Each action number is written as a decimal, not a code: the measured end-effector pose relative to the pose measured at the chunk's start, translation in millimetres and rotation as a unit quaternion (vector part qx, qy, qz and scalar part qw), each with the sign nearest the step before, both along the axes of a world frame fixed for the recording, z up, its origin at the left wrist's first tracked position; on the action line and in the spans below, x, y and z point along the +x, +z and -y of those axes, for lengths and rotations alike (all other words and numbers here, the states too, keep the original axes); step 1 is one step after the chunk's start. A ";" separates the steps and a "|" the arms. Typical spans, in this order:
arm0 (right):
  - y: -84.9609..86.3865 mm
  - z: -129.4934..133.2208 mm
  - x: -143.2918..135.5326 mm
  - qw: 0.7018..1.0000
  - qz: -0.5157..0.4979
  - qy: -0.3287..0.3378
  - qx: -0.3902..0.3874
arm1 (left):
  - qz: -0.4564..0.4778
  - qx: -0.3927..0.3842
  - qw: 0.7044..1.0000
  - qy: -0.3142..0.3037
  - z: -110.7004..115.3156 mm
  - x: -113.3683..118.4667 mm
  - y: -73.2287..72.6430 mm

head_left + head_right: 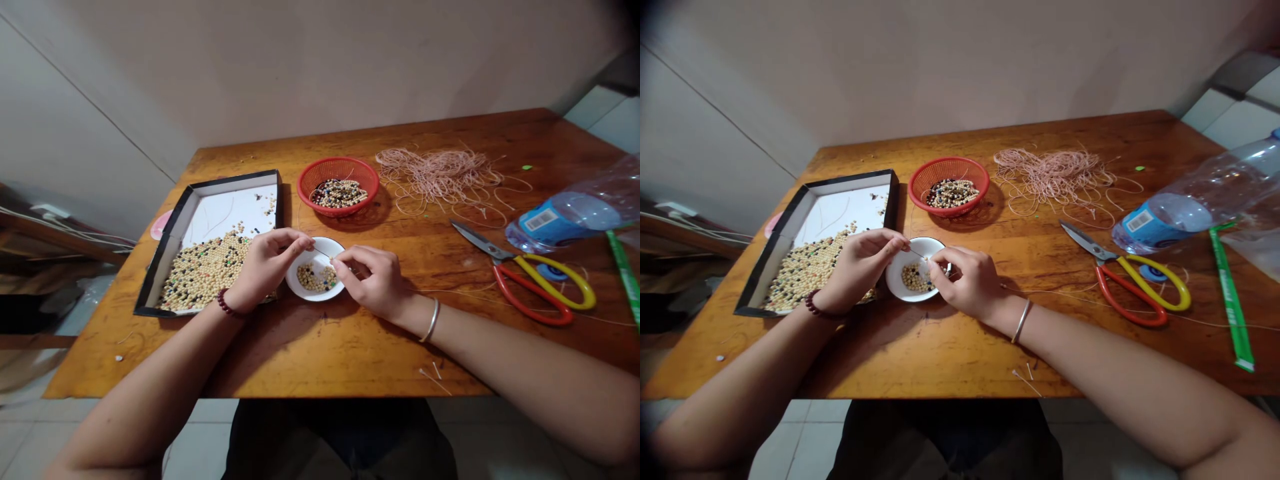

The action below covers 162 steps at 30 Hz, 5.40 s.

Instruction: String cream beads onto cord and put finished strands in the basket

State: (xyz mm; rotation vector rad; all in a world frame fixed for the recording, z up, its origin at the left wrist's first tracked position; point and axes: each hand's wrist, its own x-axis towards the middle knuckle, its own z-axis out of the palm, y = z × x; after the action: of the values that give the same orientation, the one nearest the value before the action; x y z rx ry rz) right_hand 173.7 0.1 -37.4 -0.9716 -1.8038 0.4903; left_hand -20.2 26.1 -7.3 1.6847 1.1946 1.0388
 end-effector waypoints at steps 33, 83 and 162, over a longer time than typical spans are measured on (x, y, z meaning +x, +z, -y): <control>1.1 -0.7 -0.6 1.000 0.017 -0.015 0.009 | 0.008 0.015 1.000 -0.008 3.6 4.0 7.3; -2.7 -5.0 -3.8 0.999 -0.020 -0.040 -0.011 | -0.419 0.175 0.885 -0.106 18.9 4.1 -2.2; -3.3 -1.1 -5.1 0.998 0.036 -0.026 -0.053 | 0.101 0.002 0.993 -0.057 17.4 10.1 -2.4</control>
State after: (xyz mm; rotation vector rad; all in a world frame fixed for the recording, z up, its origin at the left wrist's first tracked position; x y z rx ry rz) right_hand 168.6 1.3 -40.7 -1.1179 -1.8264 0.5294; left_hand -10.1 8.7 -9.7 1.5902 0.9554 1.1111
